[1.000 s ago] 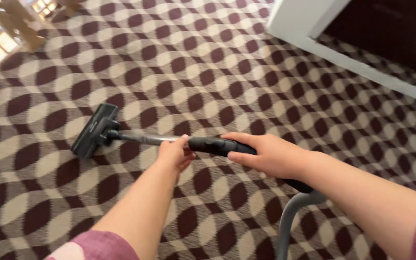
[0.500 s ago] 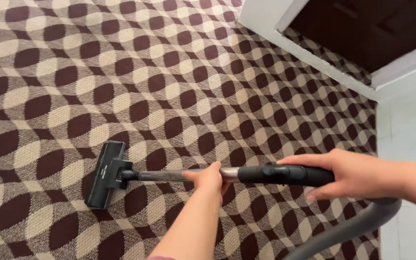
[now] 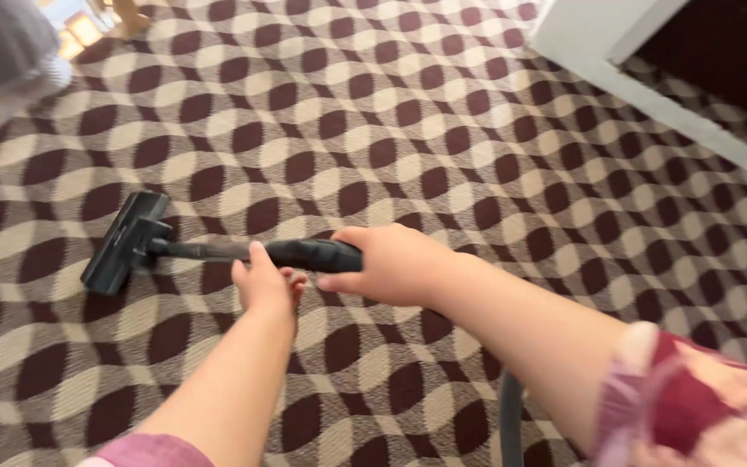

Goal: Vacuum the carpeted stairs and the adjacent floor area using a canister vacuum cleaner.

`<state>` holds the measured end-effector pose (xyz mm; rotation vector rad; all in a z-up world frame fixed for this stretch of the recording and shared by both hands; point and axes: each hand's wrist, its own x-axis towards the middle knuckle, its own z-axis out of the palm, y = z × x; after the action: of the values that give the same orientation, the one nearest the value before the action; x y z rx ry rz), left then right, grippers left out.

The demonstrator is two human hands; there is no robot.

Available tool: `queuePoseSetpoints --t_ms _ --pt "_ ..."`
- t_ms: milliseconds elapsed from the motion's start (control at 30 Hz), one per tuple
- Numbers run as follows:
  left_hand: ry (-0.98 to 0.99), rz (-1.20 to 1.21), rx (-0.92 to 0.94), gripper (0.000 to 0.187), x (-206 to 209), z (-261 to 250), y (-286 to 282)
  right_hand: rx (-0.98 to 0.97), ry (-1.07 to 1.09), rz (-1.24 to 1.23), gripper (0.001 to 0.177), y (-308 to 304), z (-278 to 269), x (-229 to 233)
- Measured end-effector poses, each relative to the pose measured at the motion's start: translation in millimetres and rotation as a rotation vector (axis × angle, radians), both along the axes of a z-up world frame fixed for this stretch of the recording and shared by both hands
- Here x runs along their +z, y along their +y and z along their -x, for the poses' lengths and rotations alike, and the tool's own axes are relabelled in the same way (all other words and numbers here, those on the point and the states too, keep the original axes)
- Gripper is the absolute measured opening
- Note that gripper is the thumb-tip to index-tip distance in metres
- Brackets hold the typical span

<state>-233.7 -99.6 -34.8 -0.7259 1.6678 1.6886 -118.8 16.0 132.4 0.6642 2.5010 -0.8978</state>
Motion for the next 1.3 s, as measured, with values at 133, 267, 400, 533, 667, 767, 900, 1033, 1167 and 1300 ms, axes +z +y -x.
queuePoseSetpoints --t_ms 133,267,400,533,667,767,900,1033,1167,1300 --pt "0.054 0.024 -0.015 0.046 5 29 -25 0.002 -0.080 0.000 0.058 -31 28 -13" --pt "0.072 0.047 -0.076 0.032 7 20 -33 -0.049 -0.065 0.027 0.052 -39 11 -34" --pt "0.024 0.035 -0.212 0.026 7 -14 -27 -0.098 -0.076 0.061 0.051 -26 -36 -34" --pt "-0.045 -0.011 -0.262 0.027 -2 -68 0 -0.119 -0.084 0.041 0.050 -3 -104 -29" --pt "-0.103 -0.010 -0.393 0.028 -17 -152 39 -0.255 -0.191 0.081 0.048 32 -198 -30" --pt "-0.114 -0.028 -0.455 0.029 -24 -231 71 -0.356 -0.253 0.089 0.046 57 -276 -27" --pt "-0.121 -0.021 -0.473 0.045 -3 -344 104 -0.502 -0.281 0.150 0.039 80 -386 -25" --pt "-0.176 0.027 -0.550 0.080 15 -452 126 -0.624 -0.247 0.212 0.041 98 -512 -35" --pt "-0.132 0.144 -0.802 0.108 -9 -563 142 -0.769 -0.305 0.217 0.041 84 -612 -22" --pt "-0.141 0.191 -1.119 0.111 23 -638 145 -0.981 -0.325 0.256 0.043 64 -712 -15"
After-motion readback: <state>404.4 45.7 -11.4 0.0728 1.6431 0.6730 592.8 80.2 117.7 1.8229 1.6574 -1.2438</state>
